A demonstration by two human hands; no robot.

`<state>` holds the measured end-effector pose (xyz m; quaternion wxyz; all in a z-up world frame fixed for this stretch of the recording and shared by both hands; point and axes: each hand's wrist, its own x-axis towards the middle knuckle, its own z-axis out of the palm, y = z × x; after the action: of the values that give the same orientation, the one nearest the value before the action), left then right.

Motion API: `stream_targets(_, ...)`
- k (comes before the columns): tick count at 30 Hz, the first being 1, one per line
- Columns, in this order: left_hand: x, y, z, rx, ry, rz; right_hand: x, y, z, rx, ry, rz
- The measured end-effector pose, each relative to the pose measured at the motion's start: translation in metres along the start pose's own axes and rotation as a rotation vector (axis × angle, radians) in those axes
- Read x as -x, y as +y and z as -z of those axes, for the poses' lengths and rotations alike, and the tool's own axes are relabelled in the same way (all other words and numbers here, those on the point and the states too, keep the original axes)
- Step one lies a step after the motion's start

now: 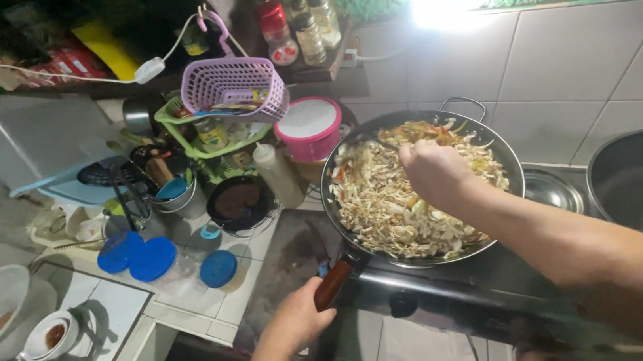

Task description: Stir-frying a mixture of vegetables and noodles in a wok on a gas stove.

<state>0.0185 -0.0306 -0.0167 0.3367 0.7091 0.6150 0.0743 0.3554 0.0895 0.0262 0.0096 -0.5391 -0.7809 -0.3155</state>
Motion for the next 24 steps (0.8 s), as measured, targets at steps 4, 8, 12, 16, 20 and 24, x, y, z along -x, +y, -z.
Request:
stream_targets(4, -0.001, -0.004, 0.004, 0.008, -0.019, -0.018, 0.032, 0.02, 0.06, 0.003, -0.004, 0.086)
stream_targets(8, -0.008, -0.005, 0.008, -0.006, -0.045, -0.037, 0.041, 0.042, 0.084, -0.006, -0.086, 0.022)
stream_targets(12, -0.014, -0.015, 0.005, -0.011, -0.041, -0.074, 0.025, 0.023, 0.056, 0.258, 0.109, -0.019)
stream_targets(16, -0.013, -0.013, 0.007, -0.002, -0.038, -0.086, 0.054, 0.022, 0.054, -0.013, -0.06, 0.082)
stream_targets(20, -0.018, -0.018, 0.01, 0.014, -0.047, -0.096, 0.114, 0.044, 0.071, 0.251, -0.16, 0.166)
stream_targets(24, -0.034, -0.033, 0.005, -0.018, -0.056, -0.154, 0.171, 0.037, 0.101, 0.344, -0.397, 0.211)
